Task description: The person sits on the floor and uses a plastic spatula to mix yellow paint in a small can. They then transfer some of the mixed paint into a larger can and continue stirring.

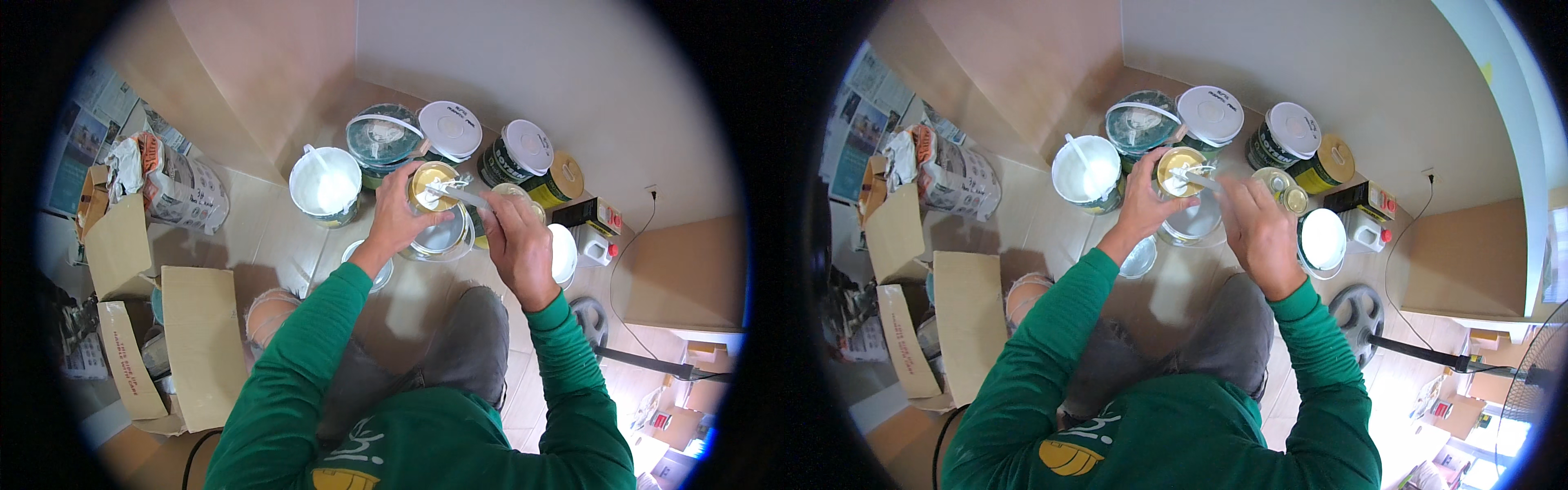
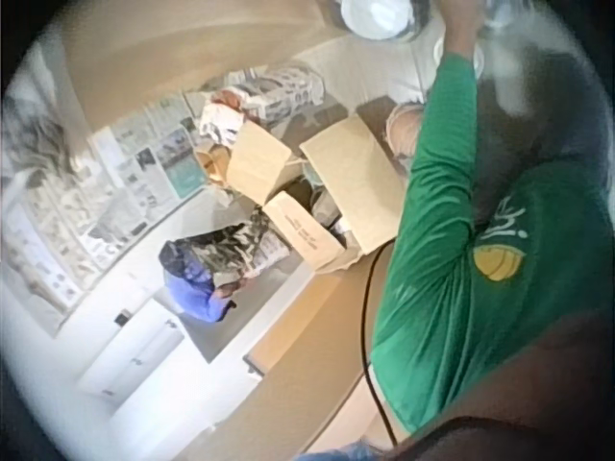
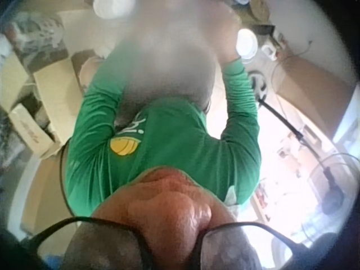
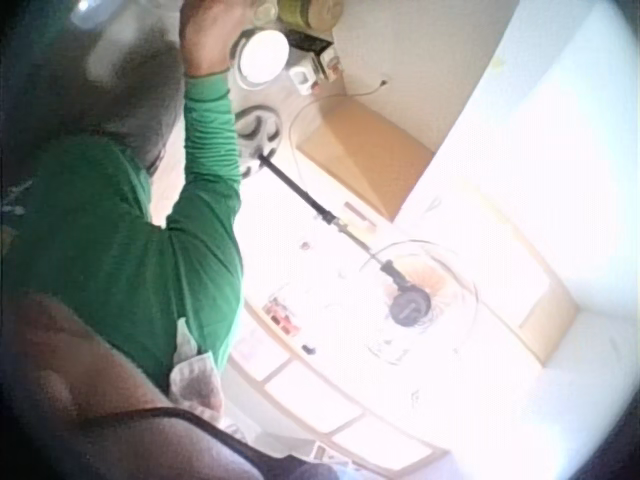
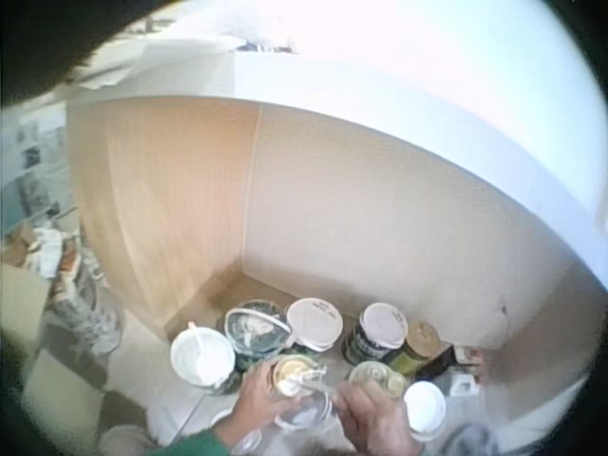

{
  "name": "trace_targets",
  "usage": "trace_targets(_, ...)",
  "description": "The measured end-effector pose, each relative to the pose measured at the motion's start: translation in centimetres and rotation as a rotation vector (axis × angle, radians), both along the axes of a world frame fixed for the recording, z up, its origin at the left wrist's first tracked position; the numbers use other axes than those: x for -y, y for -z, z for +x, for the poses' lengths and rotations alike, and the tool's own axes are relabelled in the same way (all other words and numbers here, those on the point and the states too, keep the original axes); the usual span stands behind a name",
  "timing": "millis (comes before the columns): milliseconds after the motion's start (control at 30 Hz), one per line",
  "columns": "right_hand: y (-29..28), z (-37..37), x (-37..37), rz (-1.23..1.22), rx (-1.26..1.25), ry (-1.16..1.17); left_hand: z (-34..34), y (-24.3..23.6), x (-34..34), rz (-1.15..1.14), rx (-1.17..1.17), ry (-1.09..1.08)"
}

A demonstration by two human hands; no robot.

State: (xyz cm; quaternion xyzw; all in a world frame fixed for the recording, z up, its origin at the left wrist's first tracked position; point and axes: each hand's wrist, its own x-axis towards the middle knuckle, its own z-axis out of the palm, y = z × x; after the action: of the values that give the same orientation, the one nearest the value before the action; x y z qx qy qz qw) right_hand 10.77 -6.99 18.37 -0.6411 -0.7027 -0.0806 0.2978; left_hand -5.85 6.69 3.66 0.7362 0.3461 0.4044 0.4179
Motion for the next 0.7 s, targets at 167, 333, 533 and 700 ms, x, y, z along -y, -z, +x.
trace_targets(167,0.25,-0.24,-0.26,0.028,-0.029,-0.007,-0.05,-0.23,-0.60,0.047,0.034,-0.023)
trace_targets(333,0.30,-0.34,-0.12,0.006,-0.017,0.024,-0.18,-0.67,-0.61,0.074,0.021,-0.031)
trace_targets(533,0.42,-0.62,0.18,0.004,-0.084,0.038,-0.29,-0.75,-0.61,0.071,0.044,-0.039)
trace_targets(700,0.05,-0.91,0.46,0.015,-0.157,0.077,-0.18,-1.05,-0.63,0.051,0.053,-0.052)
